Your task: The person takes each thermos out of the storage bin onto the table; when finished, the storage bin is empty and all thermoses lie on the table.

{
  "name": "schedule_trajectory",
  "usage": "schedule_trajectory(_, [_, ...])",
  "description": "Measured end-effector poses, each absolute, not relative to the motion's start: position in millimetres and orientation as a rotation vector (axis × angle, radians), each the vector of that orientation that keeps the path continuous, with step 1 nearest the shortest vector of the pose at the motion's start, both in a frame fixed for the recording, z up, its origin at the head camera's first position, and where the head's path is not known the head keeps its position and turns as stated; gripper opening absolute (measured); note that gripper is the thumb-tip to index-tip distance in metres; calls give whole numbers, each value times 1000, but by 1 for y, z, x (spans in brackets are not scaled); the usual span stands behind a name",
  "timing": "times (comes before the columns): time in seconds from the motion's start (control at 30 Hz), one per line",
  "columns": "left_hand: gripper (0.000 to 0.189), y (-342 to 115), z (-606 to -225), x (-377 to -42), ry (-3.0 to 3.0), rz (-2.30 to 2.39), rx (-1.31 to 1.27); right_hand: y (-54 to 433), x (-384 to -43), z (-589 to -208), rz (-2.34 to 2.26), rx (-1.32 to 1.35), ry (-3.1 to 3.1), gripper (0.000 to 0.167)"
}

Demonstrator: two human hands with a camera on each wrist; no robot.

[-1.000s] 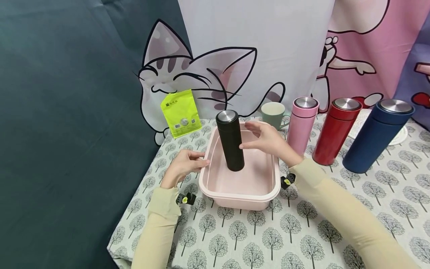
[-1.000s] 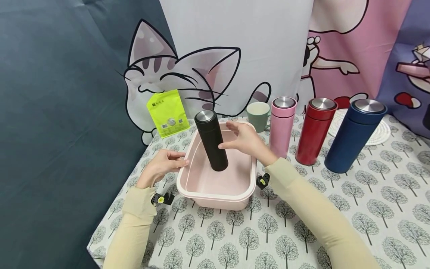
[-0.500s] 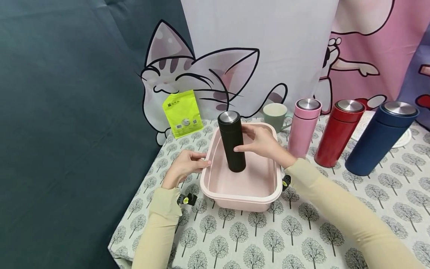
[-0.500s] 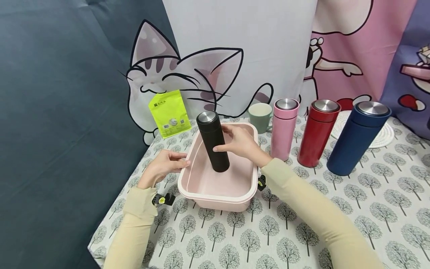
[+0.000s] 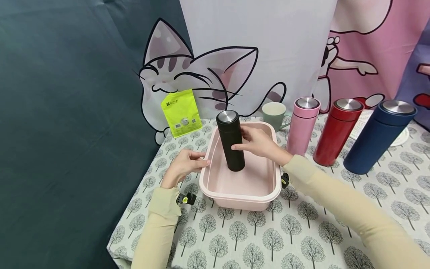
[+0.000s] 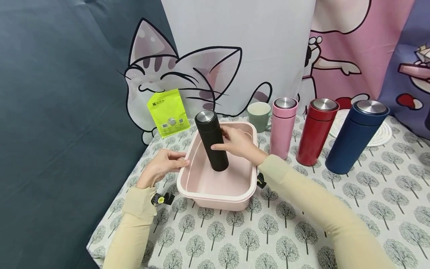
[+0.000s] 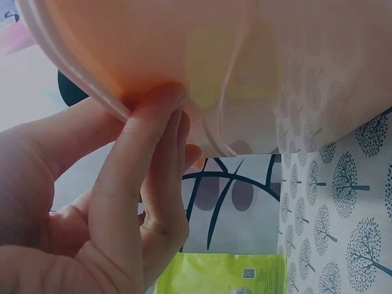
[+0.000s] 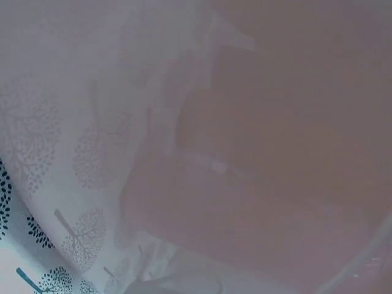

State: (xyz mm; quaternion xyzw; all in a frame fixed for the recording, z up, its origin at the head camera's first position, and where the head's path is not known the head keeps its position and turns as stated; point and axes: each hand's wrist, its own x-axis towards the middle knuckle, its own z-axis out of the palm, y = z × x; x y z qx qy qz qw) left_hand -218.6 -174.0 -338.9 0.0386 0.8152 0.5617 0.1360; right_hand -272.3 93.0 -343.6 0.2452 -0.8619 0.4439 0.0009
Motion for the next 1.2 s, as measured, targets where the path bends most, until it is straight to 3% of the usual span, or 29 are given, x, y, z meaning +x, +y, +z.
schedule_trajectory(0.63, [44, -171, -340, -220, 2318, 1653, 98, 100, -259, -347, 1262, 631, -2443, 57])
schedule_trajectory(1.2, [43, -175, -338, -219, 2308, 1666, 113, 110, -251, -343, 1337, 413, -2350, 60])
